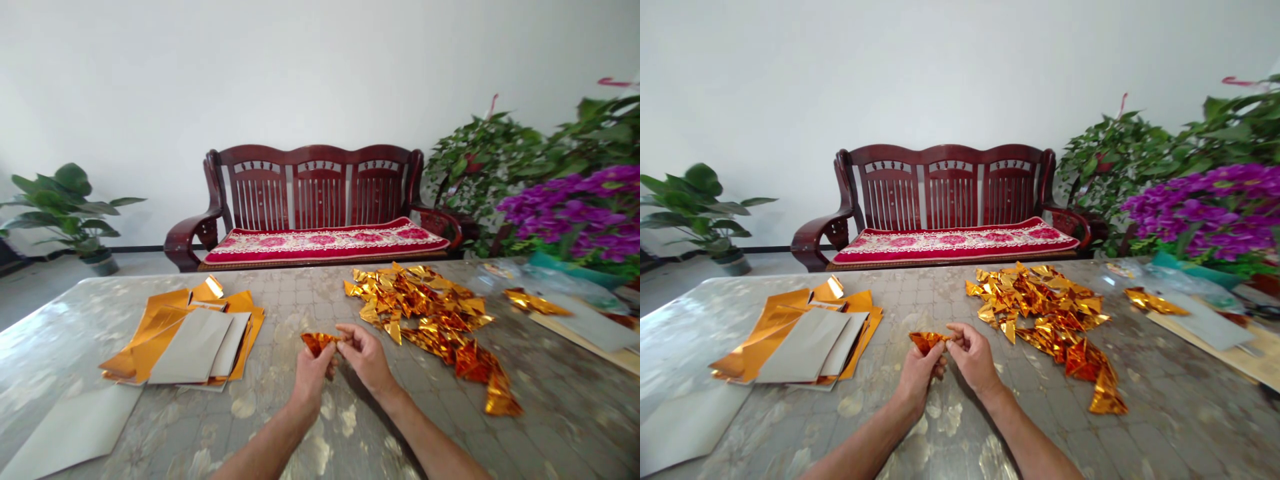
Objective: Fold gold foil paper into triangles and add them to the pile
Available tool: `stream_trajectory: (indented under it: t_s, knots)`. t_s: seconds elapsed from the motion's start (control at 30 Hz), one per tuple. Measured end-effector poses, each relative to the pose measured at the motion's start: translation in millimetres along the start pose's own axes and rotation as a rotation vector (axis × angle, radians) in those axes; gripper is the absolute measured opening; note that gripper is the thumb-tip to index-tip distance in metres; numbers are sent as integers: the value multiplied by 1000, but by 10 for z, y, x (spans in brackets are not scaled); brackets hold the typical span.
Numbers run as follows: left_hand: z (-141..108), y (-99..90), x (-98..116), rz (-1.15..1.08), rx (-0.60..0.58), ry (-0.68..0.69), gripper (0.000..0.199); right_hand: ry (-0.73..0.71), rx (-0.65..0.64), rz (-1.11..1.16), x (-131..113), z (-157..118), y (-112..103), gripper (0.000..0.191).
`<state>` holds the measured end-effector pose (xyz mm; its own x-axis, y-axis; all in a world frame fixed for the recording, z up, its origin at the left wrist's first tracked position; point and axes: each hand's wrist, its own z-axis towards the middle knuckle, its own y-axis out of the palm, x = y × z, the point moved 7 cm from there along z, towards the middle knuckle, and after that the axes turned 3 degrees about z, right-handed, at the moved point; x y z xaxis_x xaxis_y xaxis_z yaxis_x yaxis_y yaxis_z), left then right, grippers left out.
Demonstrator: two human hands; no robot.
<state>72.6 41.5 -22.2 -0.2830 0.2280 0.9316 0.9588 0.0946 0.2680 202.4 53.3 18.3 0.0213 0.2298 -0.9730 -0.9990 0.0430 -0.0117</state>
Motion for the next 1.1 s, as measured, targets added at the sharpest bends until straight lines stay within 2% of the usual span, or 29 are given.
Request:
stream_trajectory:
  t_s: [0.33,0.7,0.87,1.1]
  knots:
    - [-3,24,-11,-19,-54,-36,56,0,-11,-10,-11,9,19,36]
    - [-52,40,12,-71,-43,-54,50,-149,13,-217,-116,-30,14,26]
    - [-44,25,6,-83,-19,-70,50,-295,-3,-436,-241,-96,32,10]
    - [-47,15,25,-99,19,-87,53,-605,-66,-721,-455,-172,64,17]
